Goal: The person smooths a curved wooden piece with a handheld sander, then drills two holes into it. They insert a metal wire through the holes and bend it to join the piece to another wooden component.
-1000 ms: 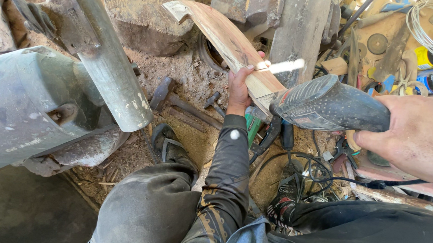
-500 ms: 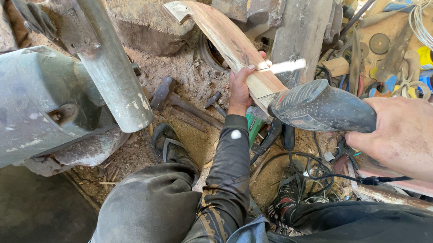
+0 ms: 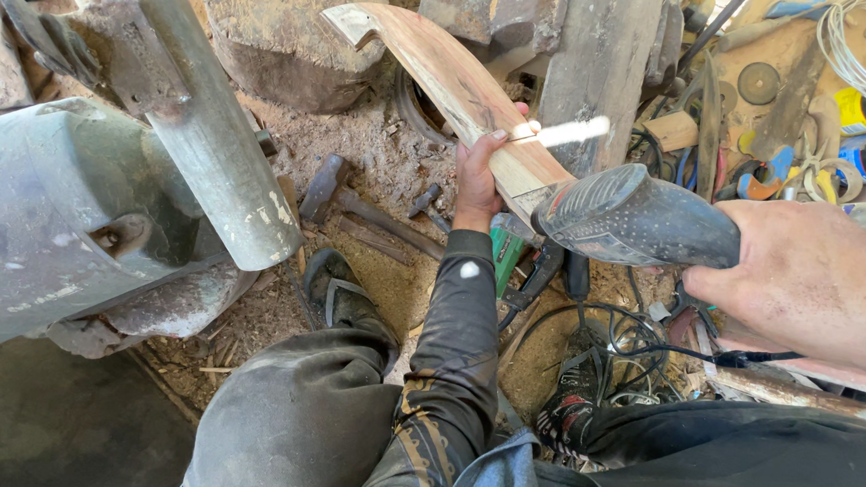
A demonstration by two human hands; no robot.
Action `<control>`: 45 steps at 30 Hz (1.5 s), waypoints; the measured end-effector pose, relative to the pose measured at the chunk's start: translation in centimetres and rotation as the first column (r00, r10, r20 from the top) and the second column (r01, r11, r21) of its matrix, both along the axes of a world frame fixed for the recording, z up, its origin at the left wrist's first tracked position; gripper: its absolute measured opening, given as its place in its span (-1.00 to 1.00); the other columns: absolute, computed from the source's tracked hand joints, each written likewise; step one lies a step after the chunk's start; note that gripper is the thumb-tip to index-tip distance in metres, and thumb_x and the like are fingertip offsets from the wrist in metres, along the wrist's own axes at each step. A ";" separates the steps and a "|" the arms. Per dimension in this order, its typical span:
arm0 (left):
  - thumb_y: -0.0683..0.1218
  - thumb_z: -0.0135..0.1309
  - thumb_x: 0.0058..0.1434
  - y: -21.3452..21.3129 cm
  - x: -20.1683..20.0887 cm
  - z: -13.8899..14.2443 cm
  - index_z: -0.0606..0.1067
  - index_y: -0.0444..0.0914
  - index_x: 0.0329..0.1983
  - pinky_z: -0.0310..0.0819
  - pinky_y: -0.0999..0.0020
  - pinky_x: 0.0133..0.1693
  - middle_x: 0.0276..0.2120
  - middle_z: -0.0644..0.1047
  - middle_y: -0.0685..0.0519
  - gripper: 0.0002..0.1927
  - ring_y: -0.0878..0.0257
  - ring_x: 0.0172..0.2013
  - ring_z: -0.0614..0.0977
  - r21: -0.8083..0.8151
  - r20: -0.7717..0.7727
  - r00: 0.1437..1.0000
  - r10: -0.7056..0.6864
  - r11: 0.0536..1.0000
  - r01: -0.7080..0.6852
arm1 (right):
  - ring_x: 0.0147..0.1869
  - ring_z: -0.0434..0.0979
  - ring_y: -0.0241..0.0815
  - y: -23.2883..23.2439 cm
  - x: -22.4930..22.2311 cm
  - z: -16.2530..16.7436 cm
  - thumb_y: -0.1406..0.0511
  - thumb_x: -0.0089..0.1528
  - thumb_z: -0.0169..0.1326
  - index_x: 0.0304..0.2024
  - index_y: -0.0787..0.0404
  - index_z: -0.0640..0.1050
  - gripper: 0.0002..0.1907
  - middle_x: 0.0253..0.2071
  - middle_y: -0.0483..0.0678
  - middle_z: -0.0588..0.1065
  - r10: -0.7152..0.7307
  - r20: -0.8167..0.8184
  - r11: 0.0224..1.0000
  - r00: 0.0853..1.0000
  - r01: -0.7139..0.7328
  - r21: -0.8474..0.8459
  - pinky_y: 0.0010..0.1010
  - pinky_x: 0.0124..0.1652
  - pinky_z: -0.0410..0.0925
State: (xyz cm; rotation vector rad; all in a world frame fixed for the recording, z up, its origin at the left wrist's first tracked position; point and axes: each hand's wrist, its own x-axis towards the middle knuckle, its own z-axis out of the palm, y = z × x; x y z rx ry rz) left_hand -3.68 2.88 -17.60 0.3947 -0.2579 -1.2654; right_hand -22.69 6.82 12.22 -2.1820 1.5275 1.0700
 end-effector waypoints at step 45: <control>-0.22 -0.05 0.12 0.1 -2.0 -1.4 0.04 -0.44 0.42 0.57 -0.03 0.16 0.09 0.49 -0.33 -0.23 -0.14 0.07 0.61 0.064 0.089 0.995 0.046 0.997 -0.052 | -0.37 0.39 -0.28 12.1 -25.8 -6.5 0.25 0.18 0.14 -0.02 0.22 0.52 -0.67 -0.30 -0.06 0.48 -0.656 0.641 0.352 -0.398 0.590 0.727 -0.39 -0.32 0.30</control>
